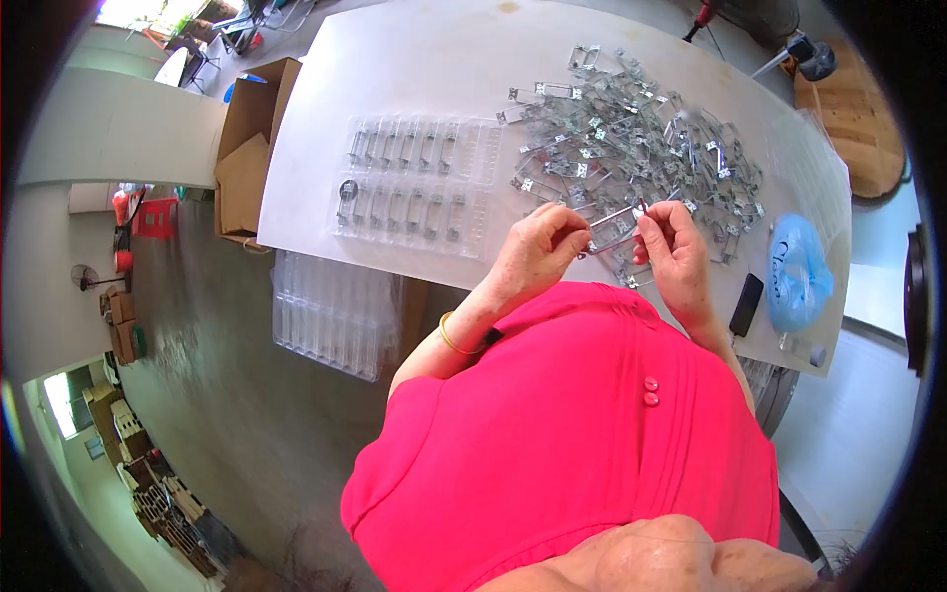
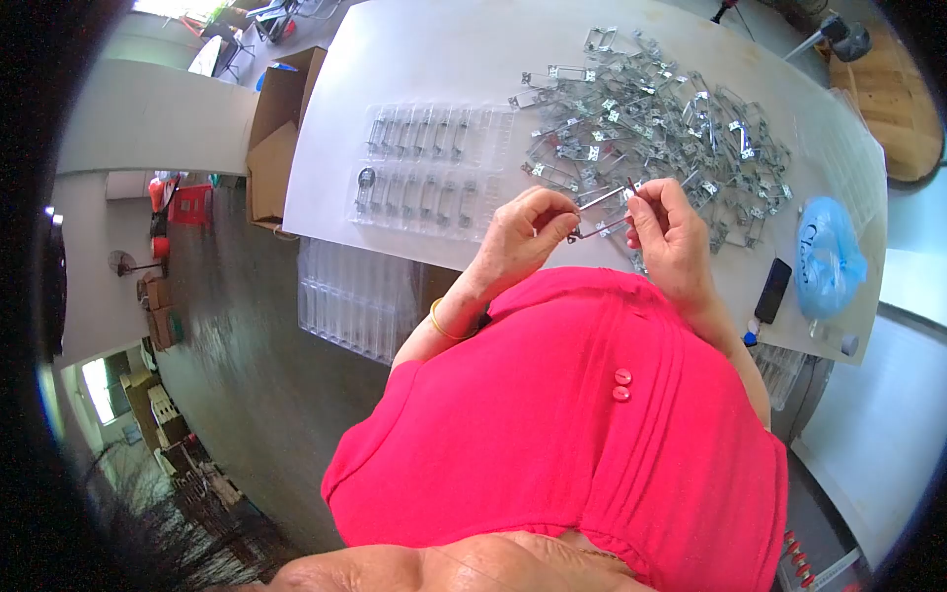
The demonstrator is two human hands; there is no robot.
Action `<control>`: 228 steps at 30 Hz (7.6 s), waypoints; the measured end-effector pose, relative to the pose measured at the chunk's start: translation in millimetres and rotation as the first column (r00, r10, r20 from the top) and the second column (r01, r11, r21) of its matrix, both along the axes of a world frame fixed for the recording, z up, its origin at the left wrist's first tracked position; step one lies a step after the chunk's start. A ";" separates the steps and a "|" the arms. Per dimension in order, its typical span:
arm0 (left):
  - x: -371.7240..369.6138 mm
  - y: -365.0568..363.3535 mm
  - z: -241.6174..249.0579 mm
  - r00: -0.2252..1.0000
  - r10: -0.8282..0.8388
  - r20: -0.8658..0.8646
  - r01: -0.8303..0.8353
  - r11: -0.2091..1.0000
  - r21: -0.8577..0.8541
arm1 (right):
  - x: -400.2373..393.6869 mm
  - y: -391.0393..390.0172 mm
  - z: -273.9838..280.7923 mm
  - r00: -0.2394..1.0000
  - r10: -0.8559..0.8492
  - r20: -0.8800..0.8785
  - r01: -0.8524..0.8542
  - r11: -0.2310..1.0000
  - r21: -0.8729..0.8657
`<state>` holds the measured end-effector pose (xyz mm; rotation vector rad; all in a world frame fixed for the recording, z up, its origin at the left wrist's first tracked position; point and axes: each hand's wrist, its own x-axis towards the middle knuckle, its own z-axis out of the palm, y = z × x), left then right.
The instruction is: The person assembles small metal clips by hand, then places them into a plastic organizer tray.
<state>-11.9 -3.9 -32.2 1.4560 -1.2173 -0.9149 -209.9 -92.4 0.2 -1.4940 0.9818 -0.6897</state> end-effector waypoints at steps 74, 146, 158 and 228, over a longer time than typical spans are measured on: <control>167.7 -93.4 -222.9 0.656 0.281 0.700 -0.656 0.672 0.345 | -5.5 39.7 -24.9 0.978 -0.050 -0.202 0.078 0.988 0.136; 6.5 -49.2 -86.1 0.573 0.004 -0.820 0.274 0.942 0.196 | -34.9 -1.9 -22.6 0.991 -0.133 0.014 0.133 0.986 -0.098; 13.8 -12.3 -41.6 0.710 -0.236 -0.664 0.402 0.910 0.106 | -8.5 -6.2 -21.0 0.999 -0.047 0.013 0.049 0.951 -0.304; -46.2 1.4 11.5 0.972 -0.112 0.206 0.124 0.991 -0.048 | -25.6 1.7 7.5 0.975 0.207 0.079 -0.219 0.952 0.214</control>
